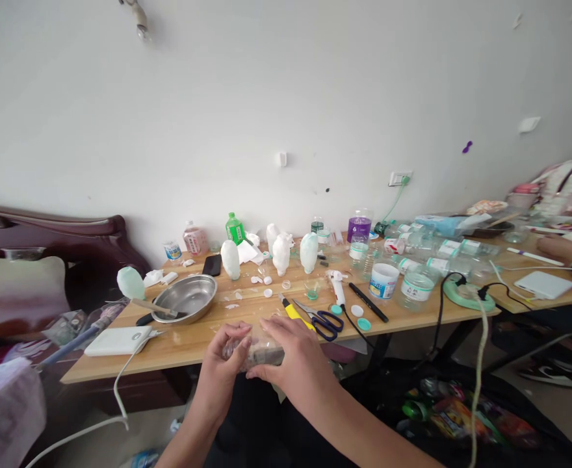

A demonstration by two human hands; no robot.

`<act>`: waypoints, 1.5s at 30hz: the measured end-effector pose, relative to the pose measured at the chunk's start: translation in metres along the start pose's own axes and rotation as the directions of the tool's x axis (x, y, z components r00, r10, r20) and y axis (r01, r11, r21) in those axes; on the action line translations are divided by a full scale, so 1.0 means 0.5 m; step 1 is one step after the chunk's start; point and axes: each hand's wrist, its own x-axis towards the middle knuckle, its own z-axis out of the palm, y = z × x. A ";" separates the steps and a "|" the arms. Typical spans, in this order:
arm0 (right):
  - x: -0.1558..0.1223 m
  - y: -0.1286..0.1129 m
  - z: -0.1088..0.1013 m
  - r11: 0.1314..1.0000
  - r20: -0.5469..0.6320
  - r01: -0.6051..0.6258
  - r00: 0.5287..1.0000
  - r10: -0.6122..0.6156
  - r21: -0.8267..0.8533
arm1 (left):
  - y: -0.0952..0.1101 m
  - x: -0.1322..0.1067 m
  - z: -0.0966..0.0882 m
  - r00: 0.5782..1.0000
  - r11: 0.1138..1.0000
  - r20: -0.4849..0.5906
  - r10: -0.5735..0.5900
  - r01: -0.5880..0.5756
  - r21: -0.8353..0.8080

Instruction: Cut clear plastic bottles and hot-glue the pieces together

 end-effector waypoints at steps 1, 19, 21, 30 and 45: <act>0.000 -0.002 -0.003 1.000 -0.001 0.006 1.000 -0.006 -0.002 | -0.001 0.001 0.001 1.000 1.000 0.001 0.000 0.000 -0.005; -0.002 0.001 0.000 0.997 0.000 0.079 0.997 -0.079 -0.011 | -0.013 0.002 -0.010 0.996 0.995 0.068 0.051 -0.057 0.079; -0.003 0.002 0.002 0.997 -0.001 0.072 0.997 -0.072 0.002 | -0.014 0.002 -0.012 0.996 0.994 0.079 0.051 -0.058 0.087; -0.003 -0.002 0.007 1.000 0.042 -0.010 0.999 0.011 -0.005 | -0.009 0.005 -0.016 0.989 0.993 0.140 0.053 -0.067 0.095; 0.003 -0.010 -0.019 0.981 0.027 0.159 0.987 -0.157 -0.110 | 0.008 -0.008 -0.021 0.947 0.981 0.302 -0.110 0.152 -0.118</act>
